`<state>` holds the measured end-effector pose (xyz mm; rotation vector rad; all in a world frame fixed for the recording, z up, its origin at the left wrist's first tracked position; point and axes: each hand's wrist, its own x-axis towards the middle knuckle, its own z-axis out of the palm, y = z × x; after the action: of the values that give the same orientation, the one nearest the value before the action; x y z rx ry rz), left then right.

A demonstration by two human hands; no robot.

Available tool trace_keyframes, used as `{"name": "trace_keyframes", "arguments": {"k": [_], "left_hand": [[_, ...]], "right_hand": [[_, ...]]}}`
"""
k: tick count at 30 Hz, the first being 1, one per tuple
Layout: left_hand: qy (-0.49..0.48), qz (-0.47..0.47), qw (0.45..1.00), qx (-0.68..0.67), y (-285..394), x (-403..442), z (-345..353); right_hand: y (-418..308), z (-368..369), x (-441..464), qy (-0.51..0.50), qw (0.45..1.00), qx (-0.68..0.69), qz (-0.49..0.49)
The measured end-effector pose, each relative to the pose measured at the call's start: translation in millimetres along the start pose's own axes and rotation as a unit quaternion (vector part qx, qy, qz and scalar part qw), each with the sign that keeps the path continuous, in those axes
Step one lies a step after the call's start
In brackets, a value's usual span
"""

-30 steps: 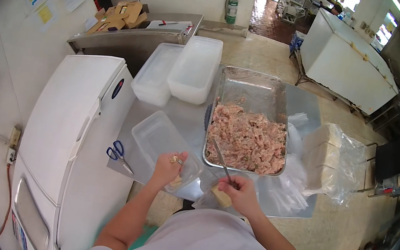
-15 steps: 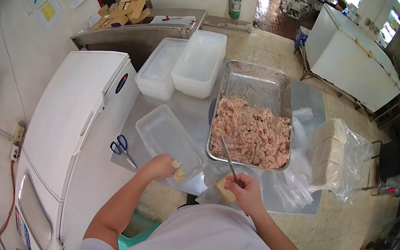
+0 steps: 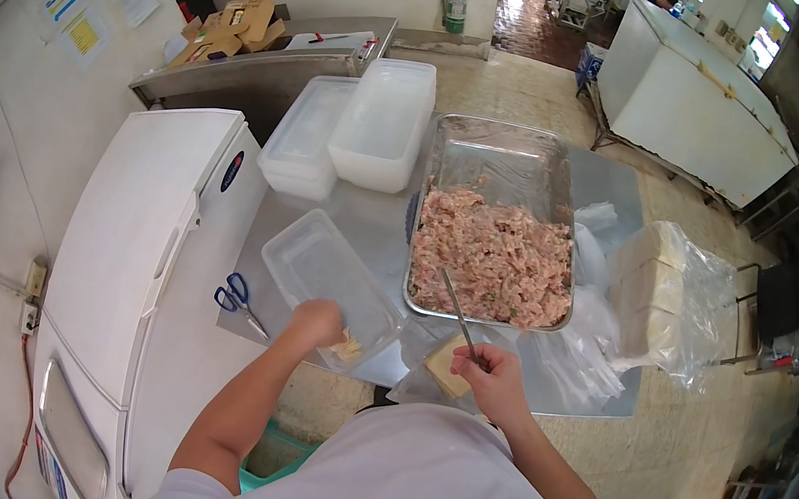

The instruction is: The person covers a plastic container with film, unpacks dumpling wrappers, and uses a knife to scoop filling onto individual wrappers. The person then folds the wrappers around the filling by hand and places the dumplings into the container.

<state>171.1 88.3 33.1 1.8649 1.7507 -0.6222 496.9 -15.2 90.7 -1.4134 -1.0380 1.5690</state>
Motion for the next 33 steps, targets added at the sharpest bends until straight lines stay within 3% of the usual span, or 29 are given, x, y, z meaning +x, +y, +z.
{"name": "trace_keyframes", "arguments": {"k": [5,8,11,13,15,18,24,27,30,33], "left_hand": [[0.018,0.004,1.000,0.001,1,0,-3],[0.116,0.044,0.992,-0.027,9,-14,-1],[0.124,0.135,0.968,-0.171,65,-50,-15],[0.133,0.268,0.926,-0.232,106,-51,3],[0.158,0.406,0.866,-0.244,144,-56,14],[0.187,0.436,0.866,-0.161,171,-48,32],[0.130,0.437,0.869,-0.193,165,-28,46],[0.074,0.368,0.887,-0.270,161,-24,43],[0.014,0.319,0.881,-0.348,158,-24,37],[-0.044,0.259,0.867,-0.423,154,-25,35]], "right_hand": [[-8,-6,-5,0.023,1.000,0.006,-0.001],[-5,-17,-7,0.048,0.999,-0.008,-0.011],[4,-33,-11,0.075,0.997,-0.028,-0.007],[7,-40,-14,0.090,0.995,-0.033,-0.002],[10,-43,-16,0.105,0.994,-0.025,-0.001],[16,-46,-20,0.115,0.993,-0.012,-0.001],[30,-50,-27,0.127,0.992,0.012,0.014],[47,-51,-27,0.129,0.992,-0.006,-0.005],[44,-49,-29,0.096,0.992,-0.049,0.059],[33,-38,-31,0.027,0.996,0.038,0.081]]}}
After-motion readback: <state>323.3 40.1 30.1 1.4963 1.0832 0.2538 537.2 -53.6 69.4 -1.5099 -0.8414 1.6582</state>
